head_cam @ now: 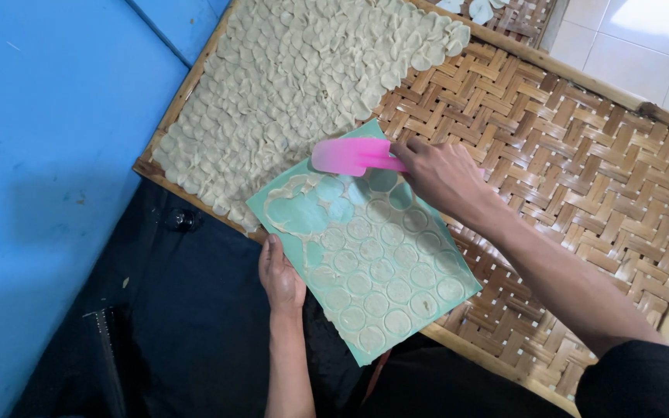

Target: The person uses a spatula to spread dough or paste over a stencil, forming circular disks for crackers.

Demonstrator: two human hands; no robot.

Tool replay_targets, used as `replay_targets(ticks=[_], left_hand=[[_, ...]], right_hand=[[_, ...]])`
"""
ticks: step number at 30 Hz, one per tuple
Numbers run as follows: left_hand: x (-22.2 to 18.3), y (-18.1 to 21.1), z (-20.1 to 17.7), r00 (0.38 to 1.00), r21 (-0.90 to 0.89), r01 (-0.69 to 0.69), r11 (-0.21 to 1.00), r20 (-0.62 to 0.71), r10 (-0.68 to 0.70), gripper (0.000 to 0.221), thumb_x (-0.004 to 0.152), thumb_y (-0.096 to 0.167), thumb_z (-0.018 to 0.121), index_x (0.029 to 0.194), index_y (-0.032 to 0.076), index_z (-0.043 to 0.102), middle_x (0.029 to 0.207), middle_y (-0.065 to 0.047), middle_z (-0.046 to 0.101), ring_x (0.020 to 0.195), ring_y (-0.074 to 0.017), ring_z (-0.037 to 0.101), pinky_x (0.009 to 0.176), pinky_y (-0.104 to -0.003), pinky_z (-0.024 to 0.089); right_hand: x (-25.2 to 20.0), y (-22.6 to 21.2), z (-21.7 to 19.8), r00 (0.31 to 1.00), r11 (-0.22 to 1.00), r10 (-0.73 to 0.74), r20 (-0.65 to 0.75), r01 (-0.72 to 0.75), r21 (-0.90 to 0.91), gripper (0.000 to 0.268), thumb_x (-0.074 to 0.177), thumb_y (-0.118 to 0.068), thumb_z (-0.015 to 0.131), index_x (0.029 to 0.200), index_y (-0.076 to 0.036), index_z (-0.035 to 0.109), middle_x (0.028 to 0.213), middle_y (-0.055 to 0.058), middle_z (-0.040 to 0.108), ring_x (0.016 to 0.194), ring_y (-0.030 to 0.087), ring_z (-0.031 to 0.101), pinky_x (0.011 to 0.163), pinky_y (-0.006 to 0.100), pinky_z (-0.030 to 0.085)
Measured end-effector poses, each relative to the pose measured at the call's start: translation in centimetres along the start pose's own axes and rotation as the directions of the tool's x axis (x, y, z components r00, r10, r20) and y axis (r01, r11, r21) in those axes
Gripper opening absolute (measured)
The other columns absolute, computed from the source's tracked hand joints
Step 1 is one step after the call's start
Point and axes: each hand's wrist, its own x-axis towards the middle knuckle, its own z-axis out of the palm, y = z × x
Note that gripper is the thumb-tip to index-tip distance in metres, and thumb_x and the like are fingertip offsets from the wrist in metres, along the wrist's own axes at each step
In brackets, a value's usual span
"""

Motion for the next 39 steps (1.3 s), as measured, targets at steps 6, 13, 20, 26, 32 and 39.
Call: replay_targets(ticks=[6,13,20,26,32,39], left_hand=[[-0.3,0.4,0.6,0.999,0.001,0.011,1.0,-0.031,-0.011,0.048,0.11,0.03,0.046,0.144,-0.004,0.049,0.137,-0.016,0.061,0.122,-0.0233,0.061,0.104,-0.038,0.049],[-0.3,0.4,0.7,1.0,0.002,-0.003,1.0,-0.031,0.003,0.048,0.109,0.029,0.045,0.143,-0.005,0.049,0.137,-0.016,0.062,0.122,-0.0233,0.062,0.105,-0.038,0.05],[-0.2,0.2,0.2,1.0,-0.05,0.0,0.999,-0.006,0.0,0.043,0.111,0.027,0.045,0.14,-0.005,0.051,0.133,-0.015,0.063,0.117,-0.0216,0.062,0.102,-0.037,0.05],[-0.4,0.1,0.2,1.0,-0.053,-0.019,0.998,0.012,0.02,0.041,0.112,0.027,0.046,0.137,-0.005,0.052,0.132,-0.015,0.064,0.117,-0.0213,0.063,0.102,-0.036,0.051],[-0.3,0.2,0.4,0.999,-0.051,-0.034,0.998,0.03,0.036,0.042,0.112,0.027,0.046,0.138,-0.004,0.052,0.133,-0.015,0.063,0.118,-0.0213,0.063,0.103,-0.037,0.051],[-0.3,0.1,0.4,0.999,-0.039,-0.027,0.999,0.015,0.028,0.042,0.111,0.027,0.046,0.139,-0.005,0.052,0.133,-0.016,0.063,0.118,-0.0219,0.063,0.102,-0.037,0.051]], right_hand=[[0.8,-0.4,-1.9,0.999,0.998,-0.045,0.015,0.045,0.05,0.036,0.095,-0.041,0.069,0.103,-0.006,0.07,0.092,0.013,0.069,0.065,0.034,0.069,0.054,0.049,0.053],[-2.0,-1.2,-1.9,0.98,0.953,0.158,0.12,-0.183,0.24,0.048,0.096,-0.047,0.067,0.113,-0.002,0.068,0.087,0.018,0.073,0.069,0.035,0.071,0.065,0.049,0.054],[-10.1,1.3,2.0,0.98,0.895,0.194,-0.046,-0.158,0.418,0.036,0.098,-0.025,0.063,0.122,0.002,0.069,0.102,0.02,0.071,0.081,0.034,0.072,0.072,0.045,0.058],[-14.0,0.0,2.1,0.93,0.873,0.365,0.051,-0.36,0.33,0.035,0.095,-0.03,0.068,0.119,-0.006,0.074,0.098,0.014,0.074,0.071,0.027,0.074,0.068,0.043,0.059],[-14.5,-1.0,1.7,0.917,0.888,0.399,-0.008,-0.384,0.253,0.033,0.096,-0.028,0.068,0.118,-0.006,0.076,0.092,0.012,0.074,0.069,0.028,0.072,0.065,0.044,0.057],[-14.7,-0.6,2.4,0.916,0.889,0.4,0.004,-0.389,0.242,0.032,0.097,-0.027,0.066,0.121,-0.009,0.075,0.096,0.008,0.074,0.066,0.025,0.072,0.065,0.042,0.059]])
